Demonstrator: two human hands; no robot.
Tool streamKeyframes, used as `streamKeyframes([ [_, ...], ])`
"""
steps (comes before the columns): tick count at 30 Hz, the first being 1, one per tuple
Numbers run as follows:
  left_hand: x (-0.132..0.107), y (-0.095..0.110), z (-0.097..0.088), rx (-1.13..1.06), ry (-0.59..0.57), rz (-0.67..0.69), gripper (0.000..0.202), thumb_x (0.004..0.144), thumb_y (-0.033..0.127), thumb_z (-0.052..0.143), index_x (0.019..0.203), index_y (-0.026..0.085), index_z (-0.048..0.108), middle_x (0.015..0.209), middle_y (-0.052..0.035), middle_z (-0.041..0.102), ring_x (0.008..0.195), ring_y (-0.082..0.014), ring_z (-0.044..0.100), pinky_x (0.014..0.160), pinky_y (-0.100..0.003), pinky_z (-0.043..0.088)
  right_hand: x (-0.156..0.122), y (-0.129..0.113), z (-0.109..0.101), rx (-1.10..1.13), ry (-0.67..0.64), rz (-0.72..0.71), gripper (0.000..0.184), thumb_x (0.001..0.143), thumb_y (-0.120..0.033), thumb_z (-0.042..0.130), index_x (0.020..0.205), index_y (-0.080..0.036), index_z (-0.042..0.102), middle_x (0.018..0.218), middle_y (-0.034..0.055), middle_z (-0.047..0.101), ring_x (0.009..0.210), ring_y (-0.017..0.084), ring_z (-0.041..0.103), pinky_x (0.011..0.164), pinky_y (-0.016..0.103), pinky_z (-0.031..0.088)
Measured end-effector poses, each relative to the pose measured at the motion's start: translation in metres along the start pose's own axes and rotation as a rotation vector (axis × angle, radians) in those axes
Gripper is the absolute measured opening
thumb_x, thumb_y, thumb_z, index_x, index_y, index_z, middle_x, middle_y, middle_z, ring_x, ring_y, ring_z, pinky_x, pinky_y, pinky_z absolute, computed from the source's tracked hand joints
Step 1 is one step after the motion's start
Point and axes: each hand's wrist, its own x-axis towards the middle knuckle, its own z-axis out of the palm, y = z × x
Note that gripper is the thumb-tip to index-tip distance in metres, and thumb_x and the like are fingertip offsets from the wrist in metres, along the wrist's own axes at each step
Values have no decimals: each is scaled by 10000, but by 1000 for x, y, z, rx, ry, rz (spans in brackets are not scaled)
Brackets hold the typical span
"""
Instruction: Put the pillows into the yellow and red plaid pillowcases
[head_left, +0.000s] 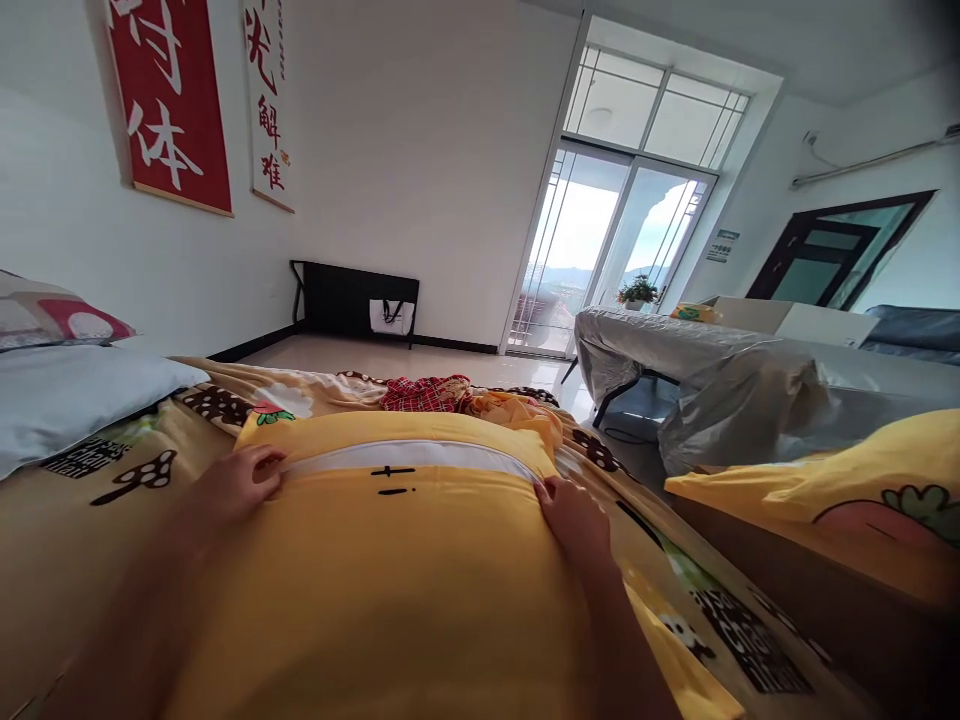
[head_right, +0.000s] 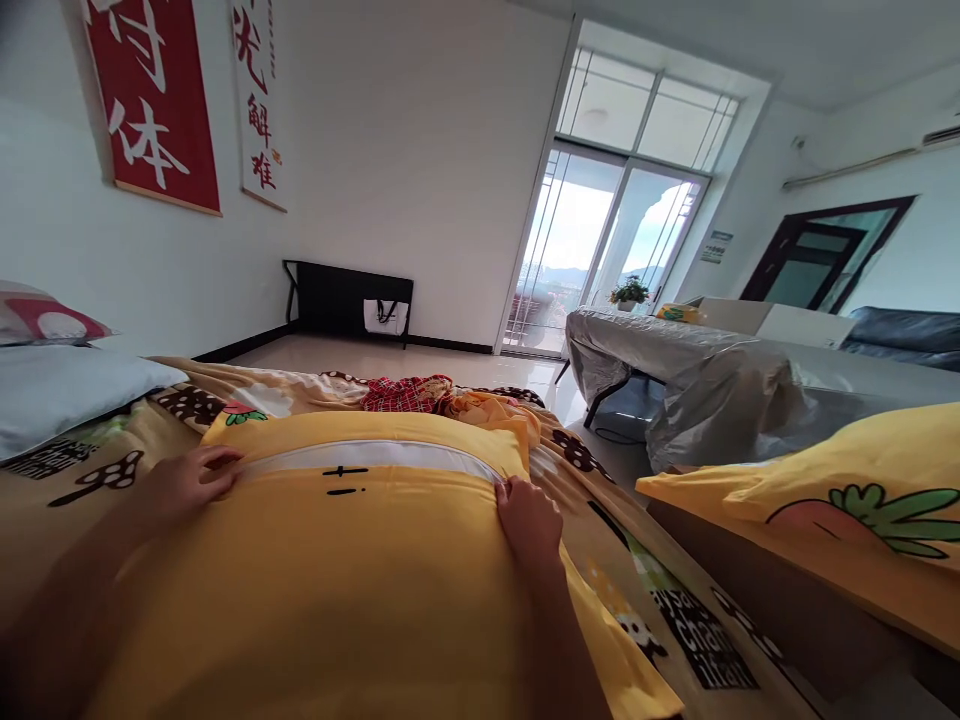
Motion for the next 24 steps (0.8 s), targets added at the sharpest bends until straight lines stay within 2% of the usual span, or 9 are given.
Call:
streamKeyframes([
  [3, -10, 23, -14, 77, -127, -195, 256, 715, 395, 457, 798, 204, 605, 900, -82, 705, 873, -267, 651, 720, -337, 459, -4, -4, -5, -66, 5, 45, 353, 922, -398, 410, 923, -203, 704, 936, 135, 713, 896, 296, 665, 682, 362, 446],
  [6, -17, 33, -19, 138, -194, -310, 227, 732, 409, 464, 714, 210, 573, 854, -90, 690, 855, -284, 639, 652, -342, 426, -1, -1, -5, -66, 31, 112, 337, 916, -384, 425, 880, -202, 707, 922, 140, 710, 886, 285, 664, 660, 342, 431],
  [10, -12, 21, -4, 189, -147, -244, 289, 782, 426, 398, 710, 203, 567, 864, -123, 691, 846, -309, 639, 635, -351, 402, 2, 5, -3, -83, 50, 76, 279, 892, -304, 457, 835, -192, 705, 892, 134, 713, 854, 270, 665, 629, 314, 401],
  [14, -3, 6, 11, 144, -100, -165, 375, 823, 423, 303, 720, 202, 589, 864, -136, 694, 854, -319, 642, 679, -366, 419, 3, 8, 0, 8, 98, -15, 278, 891, -290, 454, 847, -195, 712, 872, 113, 723, 820, 243, 663, 610, 294, 377],
  [16, -3, 6, 9, 90, -128, -199, 461, 832, 515, 283, 715, 203, 601, 852, -137, 694, 858, -321, 640, 707, -374, 430, 4, 9, 4, 91, 138, -69, 265, 885, -290, 459, 867, -209, 710, 867, 88, 726, 798, 221, 661, 620, 286, 386],
  [19, -7, 13, -1, 8, -207, -291, 514, 768, 639, 353, 670, 203, 605, 839, -128, 699, 862, -318, 637, 717, -370, 442, 8, 10, 9, 208, 200, -151, 262, 871, -272, 447, 878, -233, 706, 897, 60, 719, 808, 203, 649, 672, 287, 417],
  [22, -10, 18, -12, -50, -299, -314, 459, 705, 617, 420, 675, 206, 623, 843, -106, 709, 874, -307, 640, 722, -352, 442, 10, 9, 11, 290, 231, -266, 275, 861, -264, 421, 851, -224, 693, 961, 69, 701, 899, 219, 631, 784, 322, 441],
  [24, -9, 18, -14, -53, -343, -300, 439, 684, 592, 418, 698, 204, 623, 858, -99, 711, 881, -301, 641, 725, -342, 434, 9, 5, 11, 387, 224, -371, 273, 871, -297, 414, 899, -222, 674, 1001, 69, 690, 967, 227, 615, 853, 350, 437],
])
